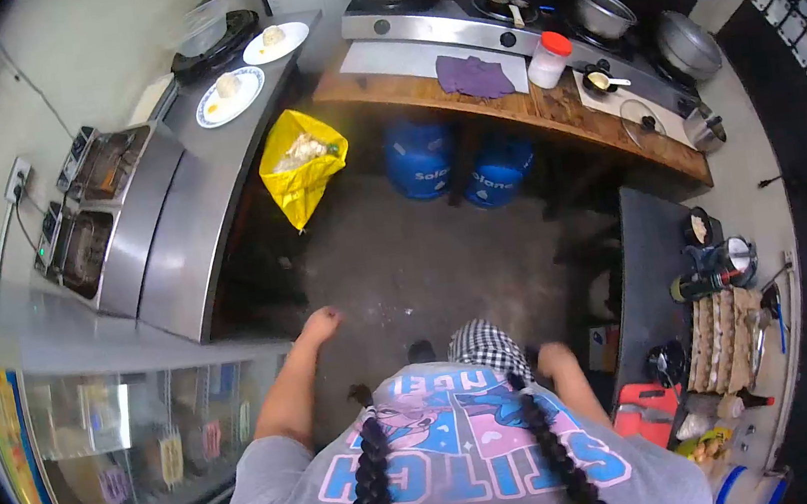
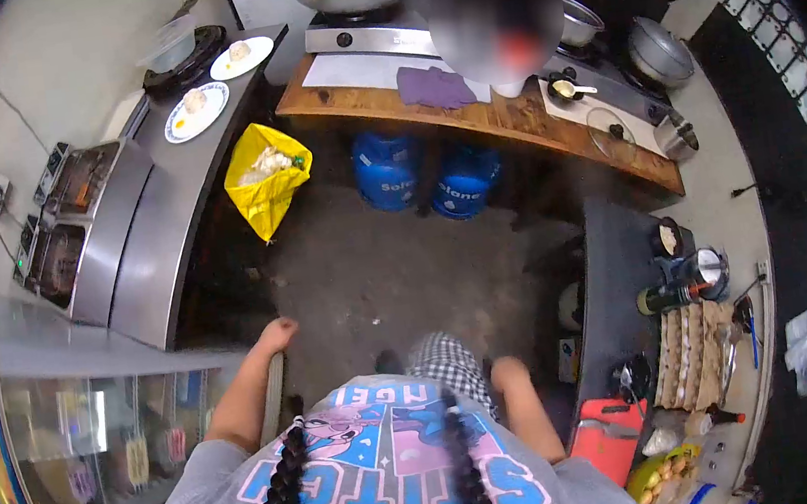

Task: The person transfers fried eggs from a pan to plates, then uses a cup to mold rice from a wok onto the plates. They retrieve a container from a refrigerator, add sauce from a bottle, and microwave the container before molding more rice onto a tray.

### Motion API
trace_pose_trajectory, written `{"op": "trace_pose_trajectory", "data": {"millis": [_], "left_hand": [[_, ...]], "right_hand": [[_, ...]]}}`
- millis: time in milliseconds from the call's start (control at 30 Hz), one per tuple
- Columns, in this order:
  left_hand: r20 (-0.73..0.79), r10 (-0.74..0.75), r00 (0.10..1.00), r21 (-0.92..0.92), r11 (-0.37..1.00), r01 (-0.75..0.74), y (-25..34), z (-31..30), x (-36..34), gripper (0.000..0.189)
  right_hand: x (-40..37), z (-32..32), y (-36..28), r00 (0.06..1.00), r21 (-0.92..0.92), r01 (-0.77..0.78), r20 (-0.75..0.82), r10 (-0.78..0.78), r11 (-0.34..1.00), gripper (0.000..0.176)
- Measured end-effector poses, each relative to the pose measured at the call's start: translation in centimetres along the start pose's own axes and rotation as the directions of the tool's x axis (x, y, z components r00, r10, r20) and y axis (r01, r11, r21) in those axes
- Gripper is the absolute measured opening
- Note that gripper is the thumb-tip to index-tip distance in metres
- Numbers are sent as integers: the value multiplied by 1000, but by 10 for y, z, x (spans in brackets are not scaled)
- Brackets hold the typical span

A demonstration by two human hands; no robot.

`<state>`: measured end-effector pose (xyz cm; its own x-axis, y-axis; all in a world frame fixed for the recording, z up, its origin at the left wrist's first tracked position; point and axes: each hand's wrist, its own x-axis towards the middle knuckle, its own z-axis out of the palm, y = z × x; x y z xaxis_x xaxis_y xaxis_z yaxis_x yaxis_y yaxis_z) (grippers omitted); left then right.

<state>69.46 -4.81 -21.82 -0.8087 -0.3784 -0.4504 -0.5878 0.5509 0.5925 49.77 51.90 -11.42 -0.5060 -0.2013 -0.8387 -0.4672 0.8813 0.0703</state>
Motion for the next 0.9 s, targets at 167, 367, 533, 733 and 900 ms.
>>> {"op": "trace_pose_trajectory", "data": {"millis": [167, 367, 533, 733, 900], "left_hand": [[325, 74, 943, -685, 706, 181, 226, -100, 107, 53], [204, 8, 979, -975, 97, 202, 333, -203, 261, 72], [-9, -35, 999, -957, 289, 1, 309, -263, 376, 42], [-92, -191, 977, -755, 653, 57, 302, -272, 528, 31], [-367, 51, 929, -88, 992, -89, 288, -279, 628, 41]], "right_hand": [[-5, -280, -85, 547, 34, 285, -827, -133, 958, 37], [107, -467, -141, -37, -403, 619, -872, -488, 674, 40], [224, -581, -166, -92, -351, 754, -893, -440, 554, 34], [352, -704, -173, 111, -205, 642, -929, -354, 739, 27], [415, -743, -198, 542, 402, 654, -840, -27, 641, 20]]}}
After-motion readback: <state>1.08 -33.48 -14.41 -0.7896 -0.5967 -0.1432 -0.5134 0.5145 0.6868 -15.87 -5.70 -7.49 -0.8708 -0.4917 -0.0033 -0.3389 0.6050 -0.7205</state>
